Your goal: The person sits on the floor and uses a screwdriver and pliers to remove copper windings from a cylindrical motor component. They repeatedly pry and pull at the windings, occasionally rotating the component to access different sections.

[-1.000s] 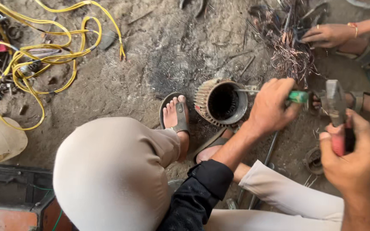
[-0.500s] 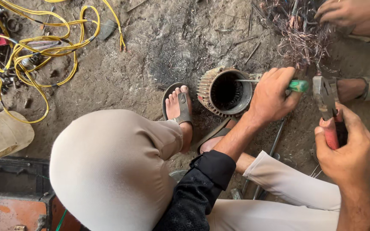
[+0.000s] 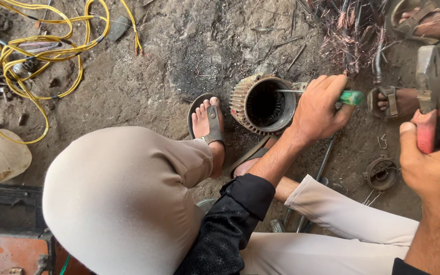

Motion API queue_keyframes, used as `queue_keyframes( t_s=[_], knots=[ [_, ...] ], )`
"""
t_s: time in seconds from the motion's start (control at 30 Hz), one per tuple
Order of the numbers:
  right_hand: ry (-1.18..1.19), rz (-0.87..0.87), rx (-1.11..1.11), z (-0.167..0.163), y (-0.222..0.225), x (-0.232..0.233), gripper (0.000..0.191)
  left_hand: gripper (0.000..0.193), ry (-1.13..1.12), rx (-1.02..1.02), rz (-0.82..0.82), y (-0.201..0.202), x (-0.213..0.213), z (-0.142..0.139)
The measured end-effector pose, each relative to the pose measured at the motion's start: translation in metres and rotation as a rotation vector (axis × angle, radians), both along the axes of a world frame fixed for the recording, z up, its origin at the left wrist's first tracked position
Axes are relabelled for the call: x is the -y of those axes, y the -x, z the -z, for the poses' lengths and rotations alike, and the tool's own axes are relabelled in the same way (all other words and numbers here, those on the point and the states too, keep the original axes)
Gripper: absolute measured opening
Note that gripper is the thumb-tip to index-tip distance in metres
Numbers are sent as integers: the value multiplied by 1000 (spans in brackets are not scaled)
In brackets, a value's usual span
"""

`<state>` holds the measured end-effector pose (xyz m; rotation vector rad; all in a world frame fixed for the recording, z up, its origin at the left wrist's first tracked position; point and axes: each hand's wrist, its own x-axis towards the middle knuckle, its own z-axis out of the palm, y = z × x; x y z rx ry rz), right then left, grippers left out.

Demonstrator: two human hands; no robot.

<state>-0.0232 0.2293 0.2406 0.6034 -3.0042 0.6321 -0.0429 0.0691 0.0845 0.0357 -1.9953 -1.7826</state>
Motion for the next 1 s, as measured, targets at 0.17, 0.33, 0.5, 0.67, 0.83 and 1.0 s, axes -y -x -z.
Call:
queue_keyframes(
  t_s=[0.17,0.33,0.5,0.67,0.83,1.0],
  knots=[
    [-58,-40,-29,-7,5,18,22,29,-9,-15,-12,1,-1,0],
    [-126,-108,-88,-6,4,21,37,31,-34,-4,-36,1,-4,2],
    [87,94,4,15,-3,23,27,28,-14,37,-16,3,-7,7],
    [-135,-18,-61,27,-5,36,40,36,-41,-2,-64,8,-1,9],
    [196,142,96,16,-16,36,41,43,-64,-76,-105,4,2,4],
    [107,168,89,18,-24,35,44,31,6,5,-79,4,-3,-2]
  ],
)
